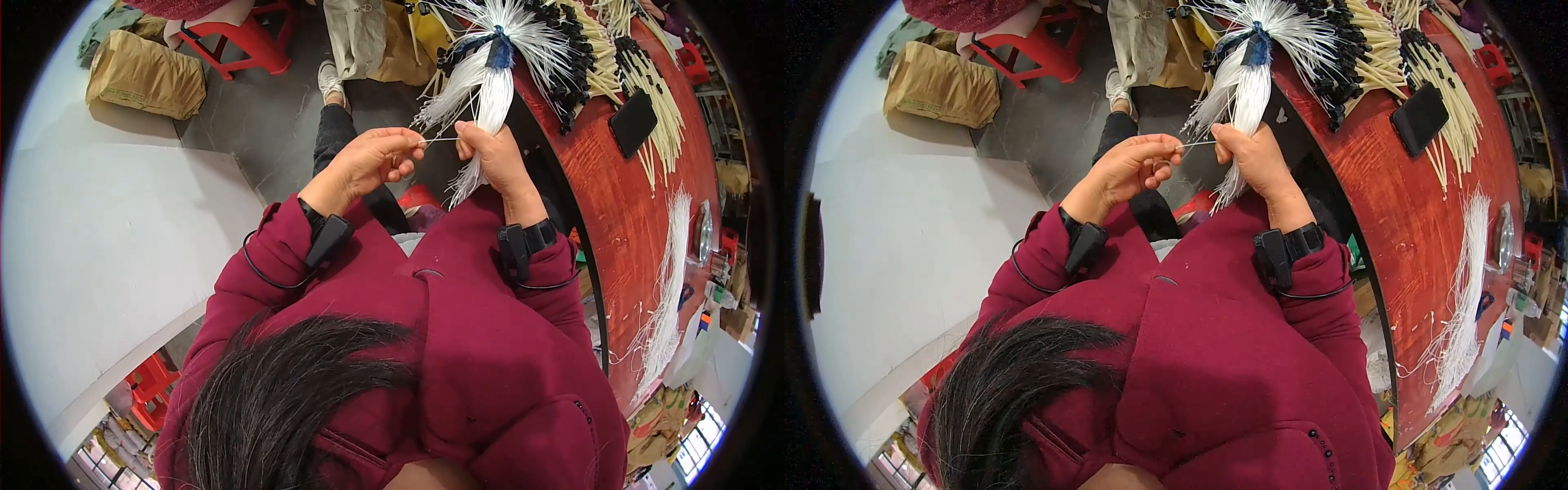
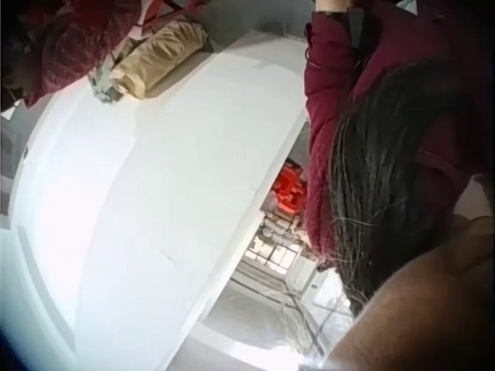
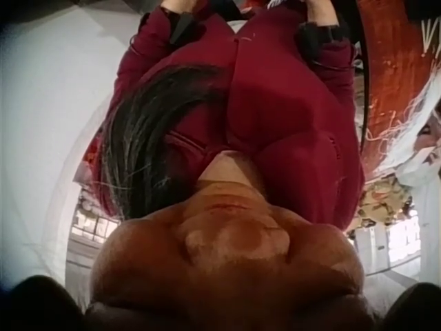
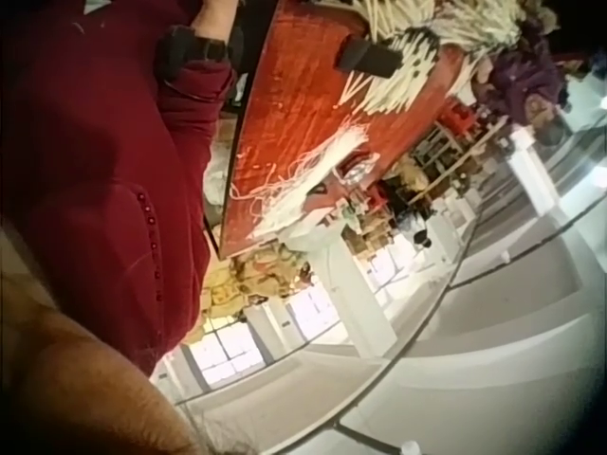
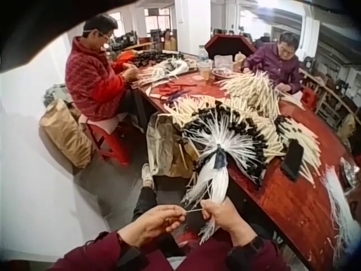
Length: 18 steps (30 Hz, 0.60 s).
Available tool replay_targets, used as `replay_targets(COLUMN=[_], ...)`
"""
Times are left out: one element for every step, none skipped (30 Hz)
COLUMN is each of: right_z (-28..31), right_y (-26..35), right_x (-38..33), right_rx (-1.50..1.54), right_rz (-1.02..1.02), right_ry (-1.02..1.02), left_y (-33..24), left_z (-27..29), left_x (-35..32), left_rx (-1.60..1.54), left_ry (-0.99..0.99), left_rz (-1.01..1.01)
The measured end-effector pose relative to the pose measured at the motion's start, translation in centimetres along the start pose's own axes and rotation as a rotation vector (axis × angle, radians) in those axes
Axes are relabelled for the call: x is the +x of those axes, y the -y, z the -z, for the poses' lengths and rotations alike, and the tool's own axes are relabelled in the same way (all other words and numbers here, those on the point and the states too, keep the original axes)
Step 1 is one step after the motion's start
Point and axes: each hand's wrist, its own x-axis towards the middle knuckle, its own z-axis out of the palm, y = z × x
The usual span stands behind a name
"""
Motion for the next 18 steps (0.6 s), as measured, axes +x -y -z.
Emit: replay_targets(right_z=[0.0,0.0,0.0,0.0,0.0,-0.1,-0.2,-0.3,-0.3,-0.1,-0.1,-0.1,-0.2,-0.3,-0.6,-0.7,-0.8,-0.9], right_y=[0.0,0.1,0.1,0.1,0.2,0.2,0.3,0.3,0.3,0.0,0.1,0.3,0.4,0.5,0.7,0.8,0.8,0.9], right_x=[0.0,0.0,0.0,0.0,0.0,-0.1,-0.1,-0.1,-0.1,-0.2,-0.1,0.0,0.0,-0.3,-0.5,-0.7,-0.8,-0.9], right_rx=[0.001,-0.002,-0.005,-0.008,-0.008,-0.004,0.0,0.004,0.004,0.011,0.019,0.027,0.026,0.014,0.002,-0.01,-0.008,0.002], right_rz=[0.0,0.0,-0.001,-0.001,-0.001,-0.002,-0.002,-0.003,-0.002,-0.001,0.003,0.007,0.013,0.008,0.004,-0.002,0.003,0.004], right_ry=[-0.001,-0.006,-0.011,-0.016,-0.016,-0.015,-0.013,-0.011,-0.01,-0.001,0.009,0.019,0.02,-0.018,-0.057,-0.098,-0.102,-0.075], left_y=[-0.2,-0.3,-0.5,-0.6,-0.8,-1.0,-1.0,-1.0,-0.8,-0.6,-0.6,-0.6,-0.4,-0.3,-0.2,-0.2,-0.3,-0.4], left_z=[-0.2,-0.4,-0.7,-1.0,-1.3,-1.7,-1.9,-1.9,-1.7,-1.5,-1.3,-1.3,-1.3,-1.3,-1.3,-1.6,-2.1,-2.5], left_x=[-0.2,-0.4,-0.6,-0.8,-1.0,-1.3,-1.4,-1.3,-1.1,-0.9,-0.7,-0.5,-0.5,-0.4,-0.3,-0.3,-0.3,-0.2], left_rx=[-0.027,-0.054,-0.081,-0.081,-0.08,-0.08,-0.079,-0.079,-0.039,0.002,0.045,0.048,0.07,0.091,0.114,0.118,0.26,0.401], left_ry=[-0.015,-0.03,-0.045,-0.045,-0.039,-0.032,-0.026,-0.026,-0.037,-0.048,-0.059,-0.059,-0.09,-0.12,-0.151,-0.148,-0.193,-0.236], left_rz=[-0.02,-0.041,-0.061,-0.061,-0.061,-0.062,-0.064,-0.065,-0.066,-0.067,-0.07,-0.074,-0.105,-0.136,-0.167,-0.168,-0.272,-0.376])
